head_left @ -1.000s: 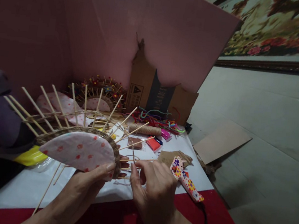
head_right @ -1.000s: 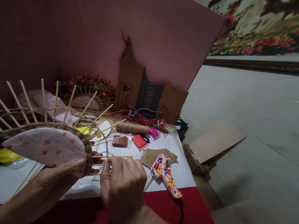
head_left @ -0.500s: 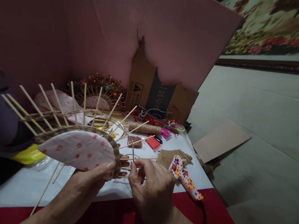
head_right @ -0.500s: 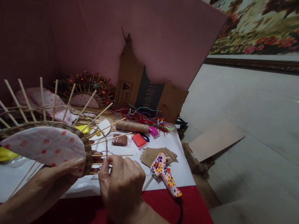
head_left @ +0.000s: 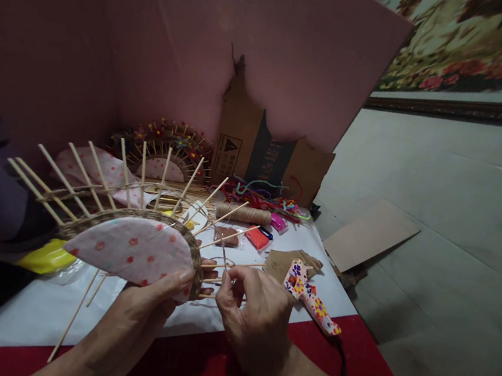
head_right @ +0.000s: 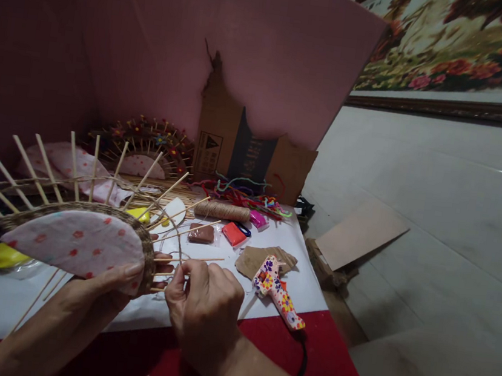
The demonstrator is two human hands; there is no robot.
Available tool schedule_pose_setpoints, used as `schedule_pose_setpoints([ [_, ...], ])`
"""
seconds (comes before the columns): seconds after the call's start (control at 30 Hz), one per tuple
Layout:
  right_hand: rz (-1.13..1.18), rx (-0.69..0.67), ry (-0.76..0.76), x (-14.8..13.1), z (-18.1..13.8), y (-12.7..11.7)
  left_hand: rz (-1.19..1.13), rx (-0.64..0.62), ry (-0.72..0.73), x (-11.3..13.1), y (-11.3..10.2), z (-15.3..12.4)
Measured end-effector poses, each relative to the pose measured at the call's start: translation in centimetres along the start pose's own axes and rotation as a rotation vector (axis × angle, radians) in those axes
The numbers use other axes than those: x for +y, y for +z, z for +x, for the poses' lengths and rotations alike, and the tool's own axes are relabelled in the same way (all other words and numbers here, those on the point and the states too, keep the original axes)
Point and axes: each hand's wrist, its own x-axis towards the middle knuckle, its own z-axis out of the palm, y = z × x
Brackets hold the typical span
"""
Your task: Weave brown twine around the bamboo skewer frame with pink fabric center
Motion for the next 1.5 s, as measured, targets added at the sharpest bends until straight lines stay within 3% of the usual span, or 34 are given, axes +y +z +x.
schedule_pose_setpoints([
  [0.43, -0.034, 0.008, -0.115, 0.1, 0.4, -0.2, -0.051, -0.062, 0.02, 0.7, 1.2, -0.3],
  [0.87, -0.072, -0.006, -0.057, 0.0, 0.1, 0.0, -0.025, -0.089, 0.006, 0.4, 0.6, -0.3],
  [1.27, -0.024, -0.032, 0.061, 0.1, 0.1, 0.0, -0.034, -0.033, -0.001, 0.0, 0.4, -0.1],
  [1.5, 0.005, -0.028, 0.056, 0.1, 0.1, 0.0, -0.036, -0.016, 0.015, 0.2, 0.6, -0.1],
])
